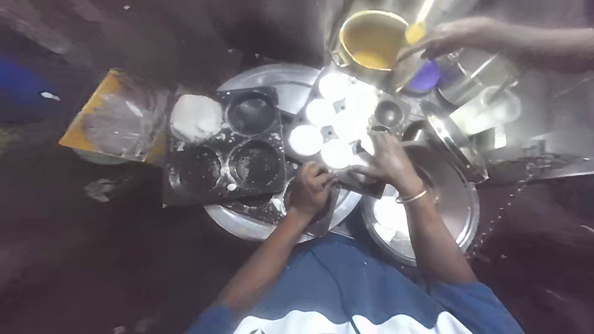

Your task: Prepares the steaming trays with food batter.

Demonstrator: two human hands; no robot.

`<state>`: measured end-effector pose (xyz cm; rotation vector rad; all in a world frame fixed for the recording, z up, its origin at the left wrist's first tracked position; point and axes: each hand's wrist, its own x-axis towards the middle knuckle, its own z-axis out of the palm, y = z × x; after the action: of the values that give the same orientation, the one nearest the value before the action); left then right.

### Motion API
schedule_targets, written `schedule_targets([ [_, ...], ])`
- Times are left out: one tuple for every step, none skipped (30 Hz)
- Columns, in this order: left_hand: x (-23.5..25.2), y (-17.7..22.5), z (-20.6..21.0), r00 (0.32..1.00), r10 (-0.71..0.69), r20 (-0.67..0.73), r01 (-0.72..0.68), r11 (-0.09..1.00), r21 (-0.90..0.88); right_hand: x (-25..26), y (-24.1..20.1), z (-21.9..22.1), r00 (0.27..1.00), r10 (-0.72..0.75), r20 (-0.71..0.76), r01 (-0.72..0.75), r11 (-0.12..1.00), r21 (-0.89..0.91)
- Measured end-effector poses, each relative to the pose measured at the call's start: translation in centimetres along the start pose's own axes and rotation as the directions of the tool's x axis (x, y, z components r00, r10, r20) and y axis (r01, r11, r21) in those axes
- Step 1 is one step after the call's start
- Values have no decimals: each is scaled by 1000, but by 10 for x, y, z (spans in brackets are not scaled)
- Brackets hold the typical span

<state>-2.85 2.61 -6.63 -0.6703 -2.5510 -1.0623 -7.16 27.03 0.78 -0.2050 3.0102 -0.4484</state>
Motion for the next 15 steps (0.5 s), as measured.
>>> schedule_targets([
  [-1, 2, 1, 1000, 3, 0, -3, 1000, 4, -6, -1, -2, 999, 25, 22, -25, 1000, 8],
  [-2, 1, 0, 1000, 4, 4, -4, 1000, 15, -9, -3, -5, 998, 38, 41, -39, 999, 26],
  [-3, 0, -1, 1000, -3, 9, 3, 1000, 29, -11, -4, -7, 998, 34, 50, -36, 999, 32],
  [-4, 0, -2, 1000, -14, 14, 14, 999, 48, -14, -4, -8, 999, 23, 49, -25, 999, 39],
  [-4, 0, -2, 1000, -23, 20, 22, 998, 63, -19, -5, -8, 999, 5, 37, -7, 999, 42],
  [-6, 0, -2, 999, -30, 24, 28, 997, 74, -26, -6, -7, 1000, -20, 16, 20, 999, 39],
  [-6, 0, -2, 999, -31, 22, 29, 996, 86, -34, -8, -5, 999, -47, -2, 47, 998, 35],
  [-6, 0, -2, 999, -30, 18, 28, 995, 97, -43, -12, -2, 997, -77, -24, 78, 997, 24],
  [-6, 1, -2, 1000, -25, 11, 24, 994, 106, -52, -17, 1, 994, -100, -35, 101, 995, 21],
  [-5, 1, -2, 1000, -20, 6, 19, 993, 114, -59, -19, 5, 991, -124, -48, 124, 992, 10],
  [-6, 1, -1, 1000, -20, 6, 19, 993, 118, -64, -20, 6, 989, -137, -47, 137, 991, 1],
  [-7, 1, -1, 1000, -25, 9, 24, 993, 114, -65, -18, 3, 989, -142, -27, 143, 990, 4],
  [-9, 2, -2, 999, -33, 16, 31, 993, 114, -65, -18, -3, 991, -130, 13, 130, 991, 25],
  [-9, 2, -2, 999, -38, 26, 35, 992, 122, -61, -18, -10, 992, -112, 66, 109, 993, 43],
  [-7, 2, -2, 998, -41, 41, 35, 990, 137, -55, -21, -16, 986, -98, 137, 92, 995, 49],
])
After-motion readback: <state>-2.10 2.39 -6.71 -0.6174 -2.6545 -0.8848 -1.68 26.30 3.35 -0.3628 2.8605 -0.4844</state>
